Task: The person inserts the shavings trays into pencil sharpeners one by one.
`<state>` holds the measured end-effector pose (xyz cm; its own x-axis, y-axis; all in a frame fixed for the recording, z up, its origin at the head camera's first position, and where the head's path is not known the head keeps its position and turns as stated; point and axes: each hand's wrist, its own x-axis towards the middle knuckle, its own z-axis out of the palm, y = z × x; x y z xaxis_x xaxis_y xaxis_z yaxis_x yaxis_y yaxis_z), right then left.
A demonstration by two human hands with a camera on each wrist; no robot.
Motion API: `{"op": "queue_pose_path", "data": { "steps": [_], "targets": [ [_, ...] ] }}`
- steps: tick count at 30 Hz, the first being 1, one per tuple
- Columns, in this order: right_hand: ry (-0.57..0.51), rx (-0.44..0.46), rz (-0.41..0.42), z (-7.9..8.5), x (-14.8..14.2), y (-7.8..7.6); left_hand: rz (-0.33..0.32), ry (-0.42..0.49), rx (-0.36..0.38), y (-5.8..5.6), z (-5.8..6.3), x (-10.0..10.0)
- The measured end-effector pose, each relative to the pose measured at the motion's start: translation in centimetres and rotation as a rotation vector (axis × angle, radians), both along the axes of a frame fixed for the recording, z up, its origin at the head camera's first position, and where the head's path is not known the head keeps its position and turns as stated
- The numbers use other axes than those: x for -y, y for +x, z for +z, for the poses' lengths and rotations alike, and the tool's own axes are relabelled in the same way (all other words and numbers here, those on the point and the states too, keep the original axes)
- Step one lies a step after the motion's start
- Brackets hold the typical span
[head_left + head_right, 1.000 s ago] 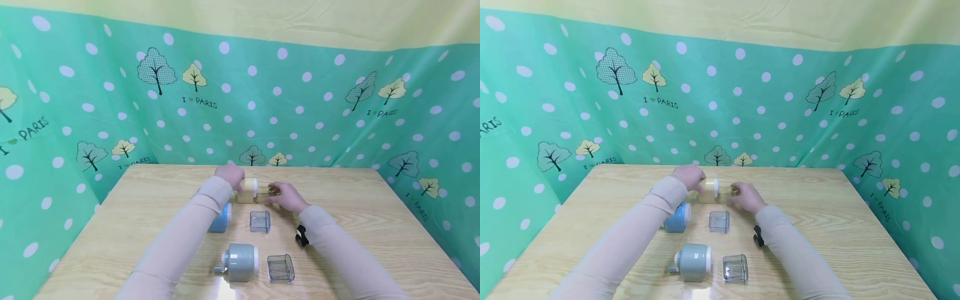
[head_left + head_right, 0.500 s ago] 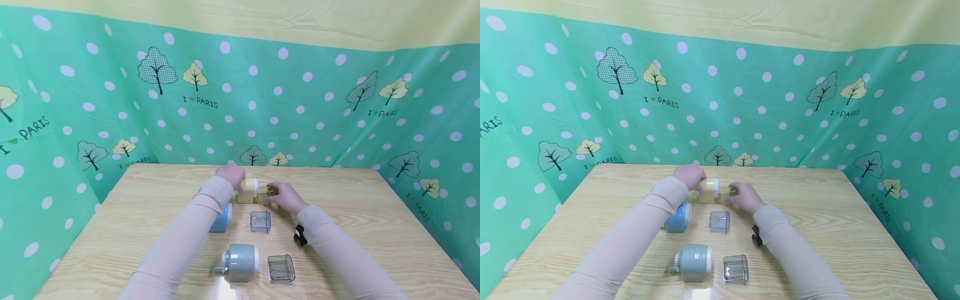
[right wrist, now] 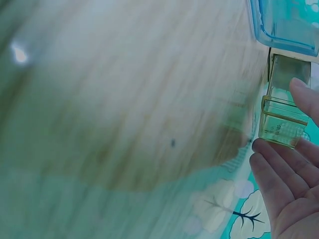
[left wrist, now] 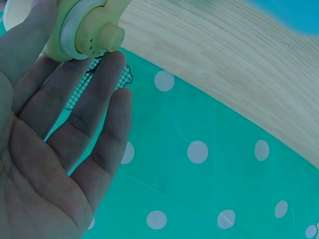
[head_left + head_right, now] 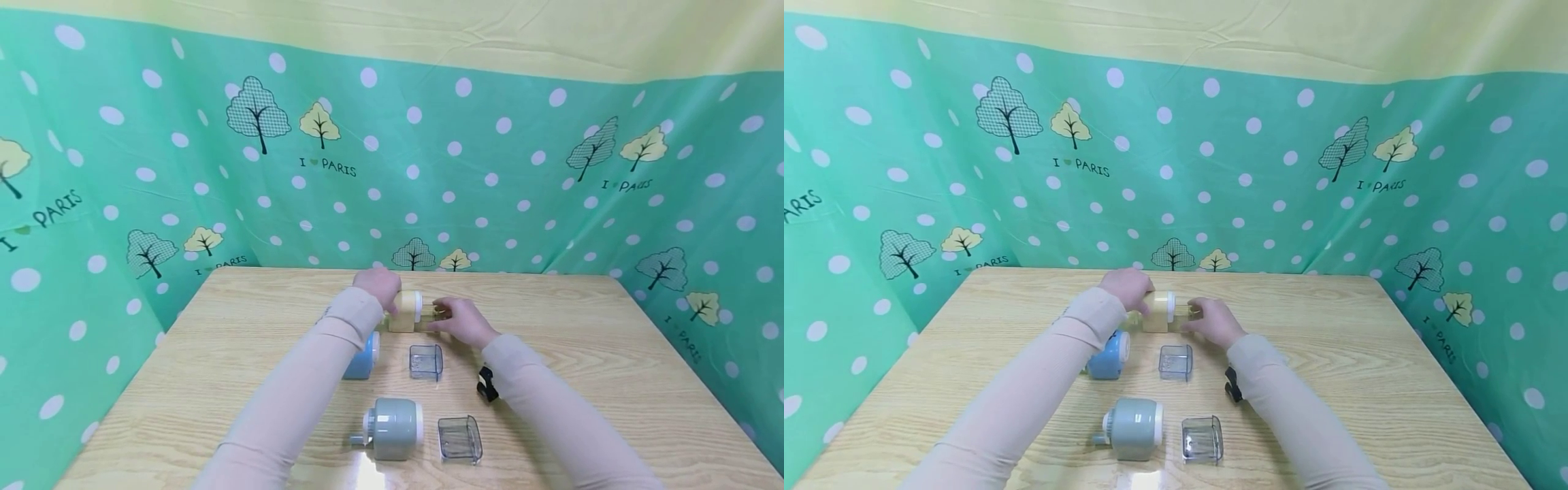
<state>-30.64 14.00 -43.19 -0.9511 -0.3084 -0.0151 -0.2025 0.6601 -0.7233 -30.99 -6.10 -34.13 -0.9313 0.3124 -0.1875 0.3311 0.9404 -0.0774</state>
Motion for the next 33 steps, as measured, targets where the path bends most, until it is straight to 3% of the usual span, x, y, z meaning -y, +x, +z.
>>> {"op": "queue_pose_path", "data": {
  "steps": [12, 33],
  "targets": [
    [0.002, -0.012, 0.005, -0.1, 0.7, 0.1, -0.004, 0.007, 0.002, -0.1, 0.0, -0.2],
    [-0.015, 0.043, 0.002, 0.2, 1.3, 0.3, -0.009, 0.023, -0.006, -0.3, -0.3, 0.1]
  ]
}}
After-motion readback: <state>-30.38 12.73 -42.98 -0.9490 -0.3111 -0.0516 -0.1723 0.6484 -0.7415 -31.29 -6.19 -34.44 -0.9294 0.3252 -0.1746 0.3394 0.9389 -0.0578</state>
